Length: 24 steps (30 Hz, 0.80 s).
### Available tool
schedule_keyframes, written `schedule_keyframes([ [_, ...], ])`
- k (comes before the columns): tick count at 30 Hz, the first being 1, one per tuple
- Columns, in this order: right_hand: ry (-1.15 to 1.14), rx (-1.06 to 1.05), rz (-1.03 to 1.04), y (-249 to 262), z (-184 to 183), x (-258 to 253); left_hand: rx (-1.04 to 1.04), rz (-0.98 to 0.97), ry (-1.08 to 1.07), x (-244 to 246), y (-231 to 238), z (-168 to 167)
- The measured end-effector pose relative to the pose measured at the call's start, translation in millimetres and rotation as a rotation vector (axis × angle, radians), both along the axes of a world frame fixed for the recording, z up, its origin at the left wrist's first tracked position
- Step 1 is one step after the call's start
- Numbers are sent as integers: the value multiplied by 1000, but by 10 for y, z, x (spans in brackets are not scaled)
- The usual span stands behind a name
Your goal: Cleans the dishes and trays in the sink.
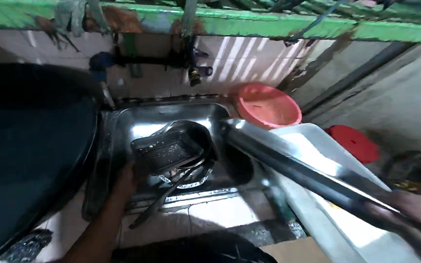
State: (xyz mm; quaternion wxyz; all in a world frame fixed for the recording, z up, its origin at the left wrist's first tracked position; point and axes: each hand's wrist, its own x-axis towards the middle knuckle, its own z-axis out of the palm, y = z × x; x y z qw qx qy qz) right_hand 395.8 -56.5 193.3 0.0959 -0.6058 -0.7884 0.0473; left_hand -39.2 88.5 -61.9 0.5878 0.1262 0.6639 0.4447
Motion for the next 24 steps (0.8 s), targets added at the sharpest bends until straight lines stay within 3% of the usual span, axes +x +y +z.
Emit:
schedule_keyframes([
  [5, 115, 240, 237, 1000, -900, -192, 32, -39, -61, 291, 29, 164],
  [9, 255, 147, 328, 1665, -1456, -659, 90, 8, -65, 469, 144, 342],
  [13, 382, -9, 249, 2130, -2097, -1017, 144, -36, 1, 612, 296, 528],
  [18, 289, -291, 121, 2352, -2481, -1100, 150, -77, 50, 740, 458, 592],
  [22, 174, -516, 303, 2420, -2612, -900, 67, -48, 48, 702, 496, 506],
  [24, 170, -477, 323, 2442, -2628, -788, -24, -54, 121, 607, 473, 386],
])
